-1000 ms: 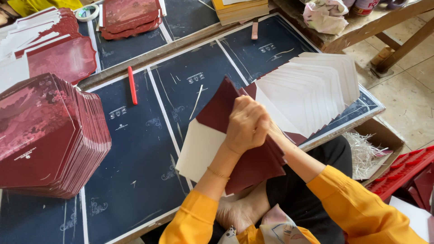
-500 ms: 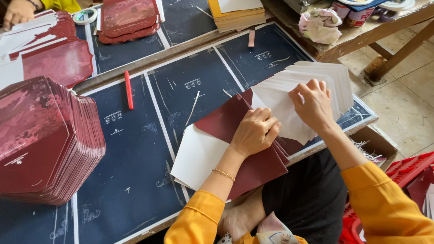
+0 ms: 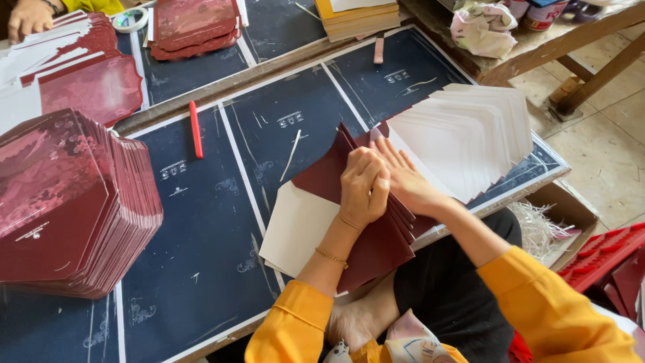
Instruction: The person folds white paper sheets onto maroon paper sheets on a table. They align the sheets, fold them in half, and place the finished items into a red basket. The person repeats this process with multiple sheets.
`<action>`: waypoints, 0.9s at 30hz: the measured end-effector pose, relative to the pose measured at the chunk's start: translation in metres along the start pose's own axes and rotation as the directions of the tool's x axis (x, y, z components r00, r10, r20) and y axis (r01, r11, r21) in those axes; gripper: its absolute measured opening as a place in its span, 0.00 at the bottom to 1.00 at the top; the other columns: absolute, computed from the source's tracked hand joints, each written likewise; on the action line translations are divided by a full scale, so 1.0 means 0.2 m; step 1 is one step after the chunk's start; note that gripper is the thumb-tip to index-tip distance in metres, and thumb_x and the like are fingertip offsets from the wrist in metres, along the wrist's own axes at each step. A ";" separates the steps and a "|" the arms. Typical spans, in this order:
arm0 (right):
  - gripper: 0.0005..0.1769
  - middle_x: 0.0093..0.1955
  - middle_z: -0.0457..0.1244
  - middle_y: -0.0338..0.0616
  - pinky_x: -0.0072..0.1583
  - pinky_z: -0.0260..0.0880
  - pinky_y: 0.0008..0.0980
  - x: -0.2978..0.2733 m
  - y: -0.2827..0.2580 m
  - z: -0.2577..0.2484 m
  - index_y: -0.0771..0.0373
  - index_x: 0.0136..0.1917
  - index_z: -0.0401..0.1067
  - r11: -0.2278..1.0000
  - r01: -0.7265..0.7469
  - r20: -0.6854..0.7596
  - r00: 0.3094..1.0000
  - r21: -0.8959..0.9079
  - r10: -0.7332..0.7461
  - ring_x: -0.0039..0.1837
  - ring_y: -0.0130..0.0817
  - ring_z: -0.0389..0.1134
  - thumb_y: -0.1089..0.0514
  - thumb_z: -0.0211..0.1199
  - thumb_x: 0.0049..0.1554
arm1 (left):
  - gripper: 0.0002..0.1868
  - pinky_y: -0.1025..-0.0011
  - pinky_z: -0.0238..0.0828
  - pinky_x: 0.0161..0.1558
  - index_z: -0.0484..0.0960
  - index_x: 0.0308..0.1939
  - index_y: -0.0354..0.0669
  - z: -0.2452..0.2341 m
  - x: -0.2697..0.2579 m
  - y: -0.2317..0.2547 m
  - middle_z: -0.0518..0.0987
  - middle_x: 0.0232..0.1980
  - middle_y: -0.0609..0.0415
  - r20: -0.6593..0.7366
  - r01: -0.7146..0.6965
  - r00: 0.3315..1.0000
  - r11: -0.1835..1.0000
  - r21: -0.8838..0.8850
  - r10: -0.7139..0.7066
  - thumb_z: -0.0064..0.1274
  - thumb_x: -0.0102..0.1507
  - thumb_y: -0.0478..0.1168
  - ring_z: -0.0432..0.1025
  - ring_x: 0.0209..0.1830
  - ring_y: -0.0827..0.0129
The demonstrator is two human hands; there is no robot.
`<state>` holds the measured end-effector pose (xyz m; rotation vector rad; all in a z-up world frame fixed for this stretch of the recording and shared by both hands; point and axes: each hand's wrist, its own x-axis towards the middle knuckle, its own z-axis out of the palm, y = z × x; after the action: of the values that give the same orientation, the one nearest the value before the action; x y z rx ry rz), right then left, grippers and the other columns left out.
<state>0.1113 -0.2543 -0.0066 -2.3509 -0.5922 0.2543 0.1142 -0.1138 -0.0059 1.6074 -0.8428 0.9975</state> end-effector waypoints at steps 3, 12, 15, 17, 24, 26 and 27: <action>0.37 0.85 0.27 0.56 0.78 0.30 0.52 0.02 0.23 0.17 0.62 0.79 0.47 0.824 0.130 -0.059 0.979 -0.551 -0.194 0.84 0.50 0.19 0.47 0.47 0.61 | 0.11 0.66 0.69 0.47 0.71 0.23 0.44 -0.01 0.04 0.07 0.64 0.28 0.55 0.029 -0.075 0.997 0.991 0.111 0.072 0.42 0.62 0.38 0.65 0.32 0.60; 0.38 0.70 0.51 0.55 0.64 0.48 0.52 -0.05 0.38 0.01 0.60 0.73 0.61 0.641 -0.192 -0.485 0.814 -0.743 -0.319 0.68 0.53 0.47 0.50 0.61 0.50 | 0.09 0.66 0.68 0.45 0.73 0.25 0.46 0.22 -0.01 0.00 0.66 0.27 0.55 0.187 -0.109 0.979 0.982 0.152 0.080 0.45 0.61 0.38 0.68 0.31 0.62; 0.39 0.64 0.60 0.55 0.59 0.55 0.51 -0.04 0.44 -0.09 0.60 0.70 0.67 0.563 -0.318 -0.590 0.699 -0.763 -0.405 0.62 0.54 0.58 0.51 0.66 0.45 | 0.08 0.67 0.67 0.45 0.72 0.27 0.47 0.24 -0.02 -0.01 0.68 0.27 0.56 0.303 -0.121 0.952 0.968 0.219 0.050 0.46 0.61 0.41 0.69 0.32 0.64; 0.31 0.58 0.59 0.50 0.57 0.53 0.47 -0.07 0.57 -0.24 0.59 0.65 0.71 0.535 -0.356 -0.604 0.682 -0.766 -0.412 0.58 0.49 0.56 0.50 0.66 0.49 | 0.10 0.67 0.67 0.46 0.74 0.26 0.45 0.26 -0.03 -0.02 0.69 0.28 0.55 0.342 -0.126 0.939 0.965 0.229 0.042 0.46 0.61 0.40 0.70 0.33 0.63; 0.22 0.38 0.56 0.43 0.47 0.60 0.38 -0.03 0.63 -0.46 0.58 0.33 0.65 0.921 -0.048 -0.676 0.694 -0.387 -0.248 0.43 0.46 0.58 0.49 0.64 0.66 | 0.07 0.66 0.65 0.55 0.76 0.28 0.46 0.23 0.03 0.03 0.72 0.35 0.56 0.370 -0.091 0.929 0.964 0.249 -0.008 0.47 0.61 0.40 0.69 0.44 0.65; 0.17 0.42 0.61 0.39 0.53 0.62 0.32 -0.09 0.26 -0.50 0.57 0.39 0.71 0.997 0.043 -0.635 0.773 0.056 0.003 0.48 0.35 0.61 0.47 0.59 0.66 | 0.08 0.65 0.66 0.57 0.74 0.28 0.45 0.24 -0.01 -0.01 0.71 0.32 0.55 0.323 -0.052 0.946 0.978 0.200 -0.016 0.44 0.62 0.39 0.70 0.40 0.63; 0.18 0.46 0.66 0.35 0.59 0.64 0.26 -0.12 0.07 -0.53 0.56 0.45 0.76 0.868 0.079 -0.481 0.855 0.490 0.193 0.52 0.25 0.62 0.45 0.53 0.67 | 0.10 0.64 0.66 0.59 0.72 0.27 0.45 0.25 -0.03 -0.04 0.69 0.28 0.54 0.270 -0.019 0.963 0.989 0.148 -0.022 0.42 0.63 0.38 0.71 0.37 0.61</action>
<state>0.1310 -0.3353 0.0628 -1.8160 -0.1543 -0.1903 0.1285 -0.1607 -0.0213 1.9031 -0.9690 0.8672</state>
